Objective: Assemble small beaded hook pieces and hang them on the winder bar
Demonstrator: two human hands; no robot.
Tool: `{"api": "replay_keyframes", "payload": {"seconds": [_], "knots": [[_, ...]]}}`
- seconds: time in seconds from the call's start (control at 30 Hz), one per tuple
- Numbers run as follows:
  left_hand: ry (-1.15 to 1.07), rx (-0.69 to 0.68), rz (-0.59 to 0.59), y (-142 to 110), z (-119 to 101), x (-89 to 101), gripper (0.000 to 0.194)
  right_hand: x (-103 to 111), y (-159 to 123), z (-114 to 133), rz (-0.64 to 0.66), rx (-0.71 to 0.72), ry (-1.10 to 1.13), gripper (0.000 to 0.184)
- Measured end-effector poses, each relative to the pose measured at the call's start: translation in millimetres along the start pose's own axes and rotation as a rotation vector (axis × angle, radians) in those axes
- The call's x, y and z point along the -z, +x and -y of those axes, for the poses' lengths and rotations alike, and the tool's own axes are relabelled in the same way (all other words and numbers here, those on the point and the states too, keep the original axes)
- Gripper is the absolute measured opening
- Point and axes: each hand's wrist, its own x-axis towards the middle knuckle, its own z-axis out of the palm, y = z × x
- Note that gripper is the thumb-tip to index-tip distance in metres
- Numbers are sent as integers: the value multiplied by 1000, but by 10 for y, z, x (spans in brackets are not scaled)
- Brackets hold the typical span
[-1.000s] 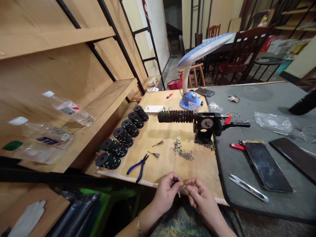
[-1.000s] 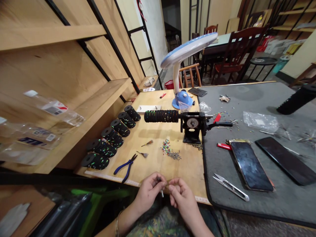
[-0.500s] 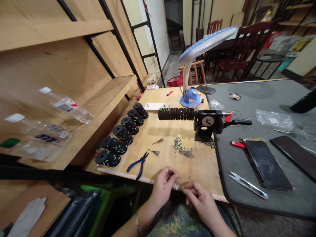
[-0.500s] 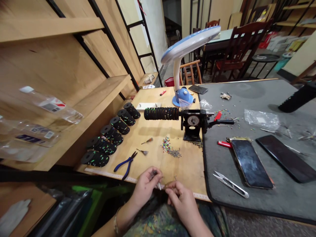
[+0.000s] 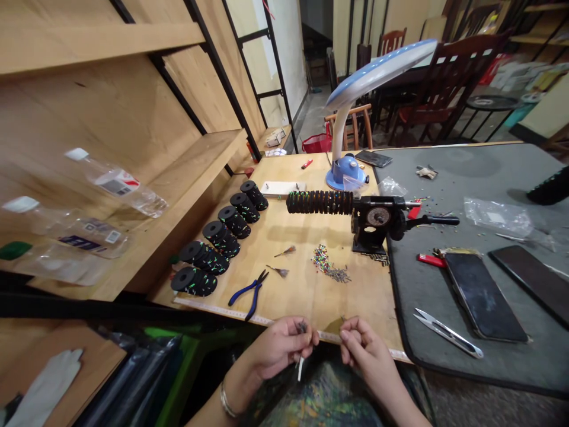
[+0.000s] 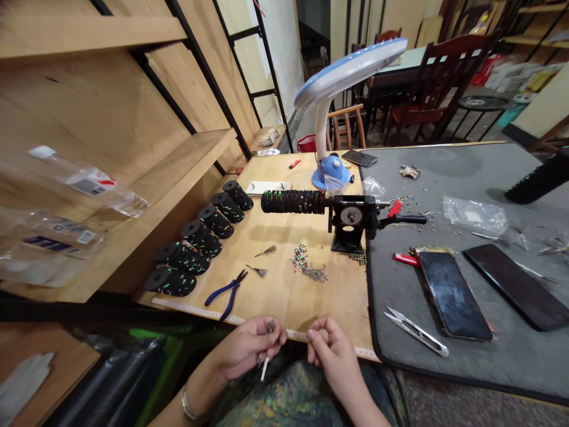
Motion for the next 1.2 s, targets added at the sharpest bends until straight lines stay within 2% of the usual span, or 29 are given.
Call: {"api": "replay_keyframes", "payload": {"seconds": [0.23, 0.37, 0.47, 0.63, 0.7, 0.83, 0.93, 1.1, 1.2], "knots": [[-23, 93, -3, 13, -28, -119, 31, 47, -71, 0, 17, 212, -189, 36], [18, 66, -37, 63, -43, -215, 34, 68, -94, 12, 20, 220, -203, 36], [25, 12, -70, 71, -37, -238, 31, 98, -72, -16, -18, 157, -149, 47], [37, -42, -88, 45, -18, -186, 28, 145, 53, -149, 76, 32, 18, 79], [32, -58, -79, 29, -31, -154, 27, 147, 103, -195, 81, 11, 62, 87], [6, -69, -38, -10, -107, -112, 27, 148, 167, -250, 85, 10, 106, 92], [38, -86, -58, -33, -162, -115, 29, 158, 195, -286, 123, 0, 123, 96], [175, -120, -141, -45, -163, -210, 30, 183, 224, -365, 151, 44, 85, 100], [276, -176, -125, -38, -167, -294, 32, 191, 230, -396, 157, 59, 25, 102]]}}
